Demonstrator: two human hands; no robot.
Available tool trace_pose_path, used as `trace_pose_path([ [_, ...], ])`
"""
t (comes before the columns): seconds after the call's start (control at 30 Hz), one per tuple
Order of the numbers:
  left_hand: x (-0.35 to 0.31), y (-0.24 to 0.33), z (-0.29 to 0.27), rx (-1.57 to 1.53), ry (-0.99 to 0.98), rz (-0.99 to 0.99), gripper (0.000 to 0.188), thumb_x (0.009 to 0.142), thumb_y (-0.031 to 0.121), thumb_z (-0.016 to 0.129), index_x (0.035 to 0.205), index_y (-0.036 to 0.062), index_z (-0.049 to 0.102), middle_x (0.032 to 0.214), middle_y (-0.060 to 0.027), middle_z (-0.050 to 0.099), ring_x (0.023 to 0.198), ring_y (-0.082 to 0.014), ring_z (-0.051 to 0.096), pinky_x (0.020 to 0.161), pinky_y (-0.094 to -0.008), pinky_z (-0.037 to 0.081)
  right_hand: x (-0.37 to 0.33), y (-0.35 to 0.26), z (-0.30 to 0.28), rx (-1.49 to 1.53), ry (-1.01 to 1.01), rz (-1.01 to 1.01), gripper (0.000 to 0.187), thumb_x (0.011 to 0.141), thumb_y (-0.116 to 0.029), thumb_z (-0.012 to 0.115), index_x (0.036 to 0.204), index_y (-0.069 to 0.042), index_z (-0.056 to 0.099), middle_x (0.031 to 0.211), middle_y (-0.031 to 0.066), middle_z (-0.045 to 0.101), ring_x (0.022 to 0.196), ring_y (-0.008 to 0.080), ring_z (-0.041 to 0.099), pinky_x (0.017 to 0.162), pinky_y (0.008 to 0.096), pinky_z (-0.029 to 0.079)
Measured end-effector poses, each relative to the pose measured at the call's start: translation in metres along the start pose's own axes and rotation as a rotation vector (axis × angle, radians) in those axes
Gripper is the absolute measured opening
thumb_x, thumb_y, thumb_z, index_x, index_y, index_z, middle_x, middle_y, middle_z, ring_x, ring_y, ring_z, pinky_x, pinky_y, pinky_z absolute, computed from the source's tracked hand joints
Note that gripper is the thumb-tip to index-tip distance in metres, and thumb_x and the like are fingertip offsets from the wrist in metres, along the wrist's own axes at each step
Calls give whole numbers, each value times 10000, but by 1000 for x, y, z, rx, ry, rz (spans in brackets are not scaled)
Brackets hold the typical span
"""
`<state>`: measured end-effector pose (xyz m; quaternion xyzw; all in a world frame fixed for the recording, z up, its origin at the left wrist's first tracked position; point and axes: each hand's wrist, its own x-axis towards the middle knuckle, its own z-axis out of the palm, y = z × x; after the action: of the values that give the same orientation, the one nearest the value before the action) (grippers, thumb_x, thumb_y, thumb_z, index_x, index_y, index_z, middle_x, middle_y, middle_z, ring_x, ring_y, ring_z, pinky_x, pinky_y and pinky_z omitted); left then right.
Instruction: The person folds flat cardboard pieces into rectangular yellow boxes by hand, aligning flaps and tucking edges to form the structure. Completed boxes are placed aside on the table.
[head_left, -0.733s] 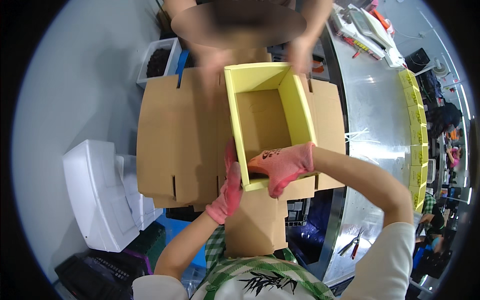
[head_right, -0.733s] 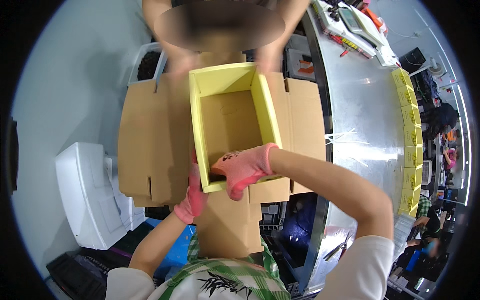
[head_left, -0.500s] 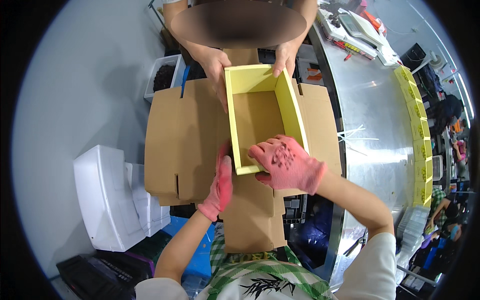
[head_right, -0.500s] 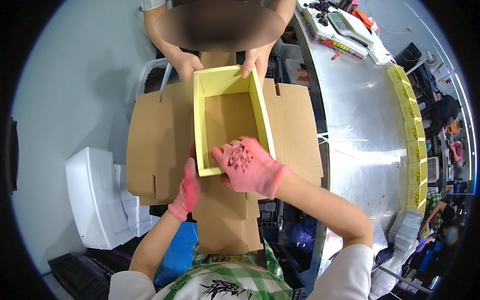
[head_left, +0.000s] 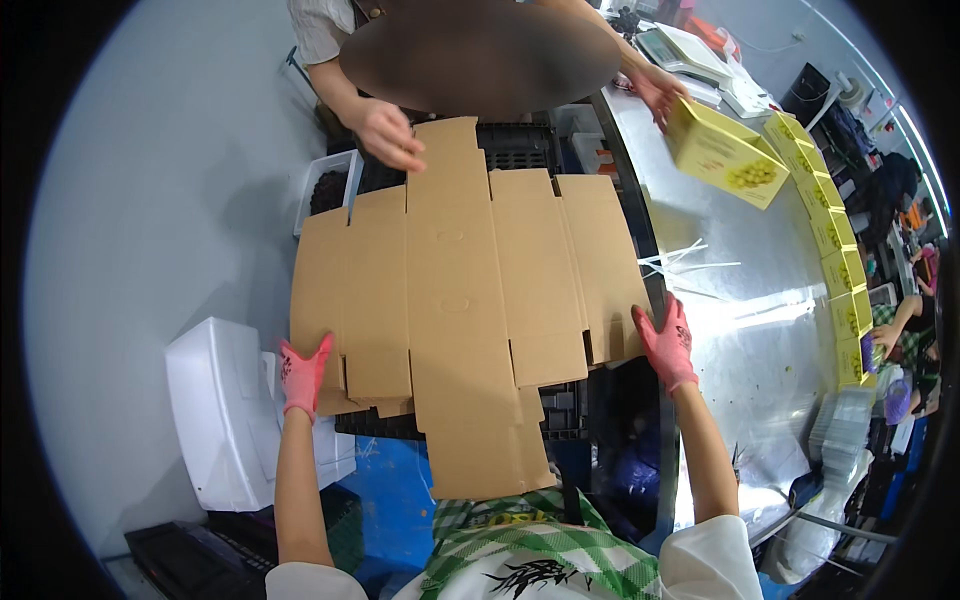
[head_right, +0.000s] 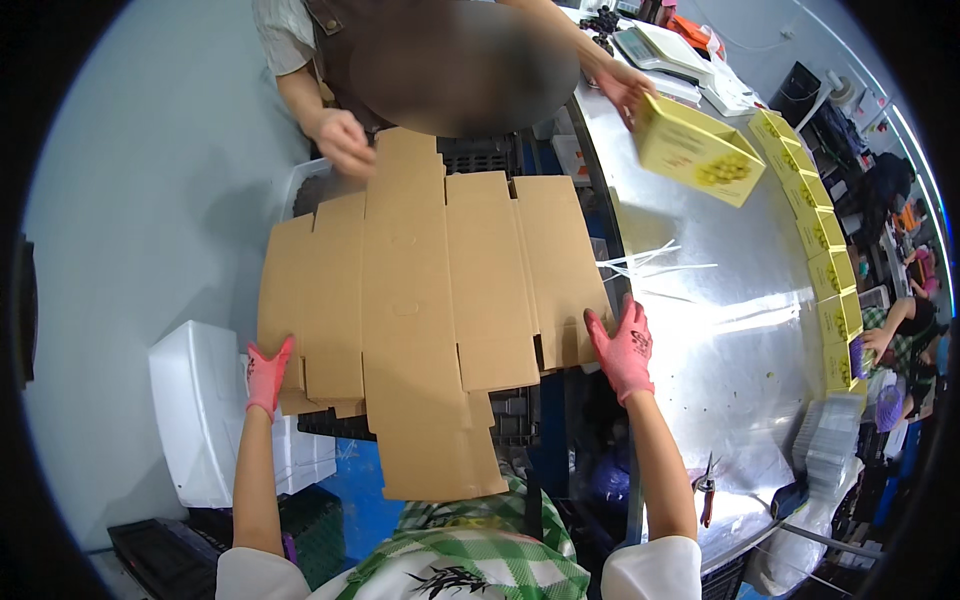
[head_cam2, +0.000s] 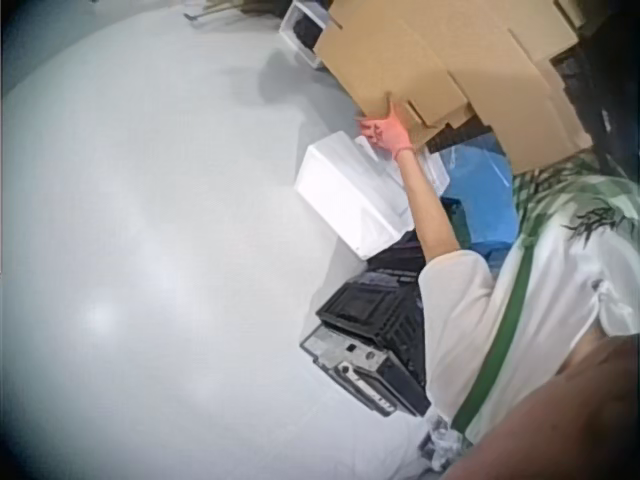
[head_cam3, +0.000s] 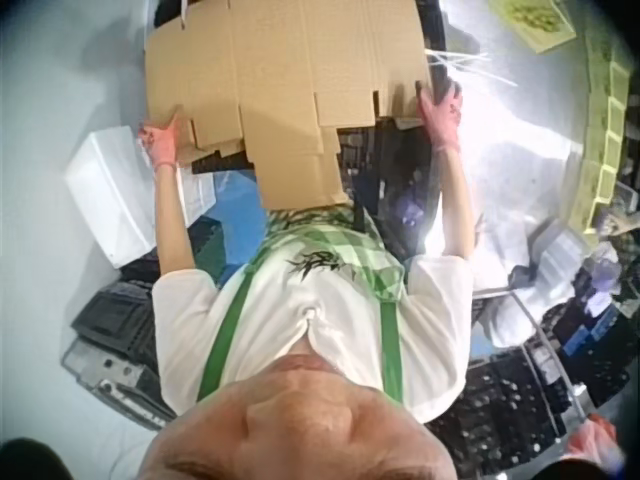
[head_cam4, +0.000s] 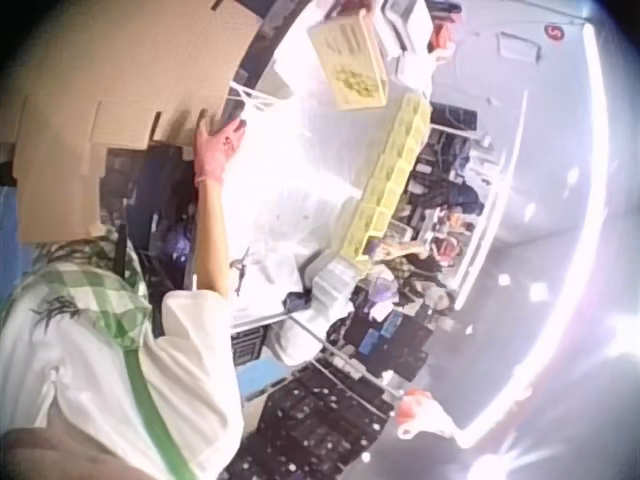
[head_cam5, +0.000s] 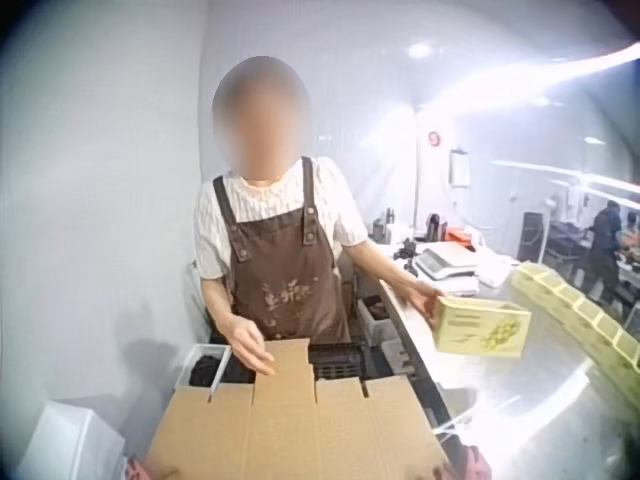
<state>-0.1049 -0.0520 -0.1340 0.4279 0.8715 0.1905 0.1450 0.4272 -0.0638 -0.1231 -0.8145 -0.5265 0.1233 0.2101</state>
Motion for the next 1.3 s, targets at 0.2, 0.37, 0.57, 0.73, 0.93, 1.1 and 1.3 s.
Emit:
trace_pose_path([
  [0.2, 0, 9, -24, -118, -166, -27, 710, 733, 514, 733, 1171, -11, 541, 1073, -149, 656, 1012, -307, 613, 881, -385, 477, 6, -17, 2, 162, -280, 162, 661, 851, -446, 620, 1293, 13, 448, 1321, 212, 467, 1236, 345, 461, 1020, 416, 390],
  [0.37, 13, -14, -33, -95, -193, -50, 700, 716, 484, 754, 1161, -16, 548, 1133, -146, 615, 1066, -294, 575, 911, -386, 457, -1, -51, -23, 17, -207, 151, 602, 800, -364, 706, 1200, 23, 477, 1265, 200, 521, 1155, 336, 534, 977, 396, 426],
  [0.57, -1, -3, -51, 100, -68, 29, 657, 692, 437, 774, 1116, -12, 549, 1172, -158, 549, 1116, -321, 513, 925, -403, 434, -9, -76, -54, -82, -117, 69, 595, 742, -363, 764, 1123, -7, 477, 1124, 185, 602, 1022, 341, 613, 881, 400, 476],
  [0.73, -5, 21, -84, 56, -2, 153, 593, 708, 386, 776, 1096, 5, 542, 1080, -181, 584, 1045, -339, 552, 868, -416, 452, -10, -88, -57, -88, -4, -143, 458, 751, -223, 740, 1071, -33, 472, 956, 169, 641, 893, 353, 643, 771, 410, 512],
  [0.93, -77, 120, -84, -104, -490, 395, 514, 767, 304, 745, 1149, 42, 521, 1096, -182, 581, 952, -281, 598, 807, -394, 483, -56, -135, -11, -169, -215, -534, 294, 855, -286, 605, 1035, -69, 520, 944, 139, 610, 863, 327, 635, 726, 454, 506],
  [1.1, -69, 78, 21, 195, -208, 684, 660, 756, 435, 743, 1235, 56, 494, 1164, -174, 554, 1051, -298, 543, 910, -412, 446, -53, -108, 27, -84, -208, -488, 339, 872, -313, 593, 1100, -63, 557, 1092, 127, 588, 993, 317, 576, 856, 440, 461],
  [1.3, -69, 56, 17, -23, -94, 30, 881, 645, 513, 803, 1222, -60, 465, 1245, -193, 513, 1193, -317, 461, 988, -405, 397, -40, -93, -6, 355, -435, 101, 539, 862, -293, 661, 1262, 21, 483, 1052, 171, 625, 981, 238, 603, 857, 330, 477],
])
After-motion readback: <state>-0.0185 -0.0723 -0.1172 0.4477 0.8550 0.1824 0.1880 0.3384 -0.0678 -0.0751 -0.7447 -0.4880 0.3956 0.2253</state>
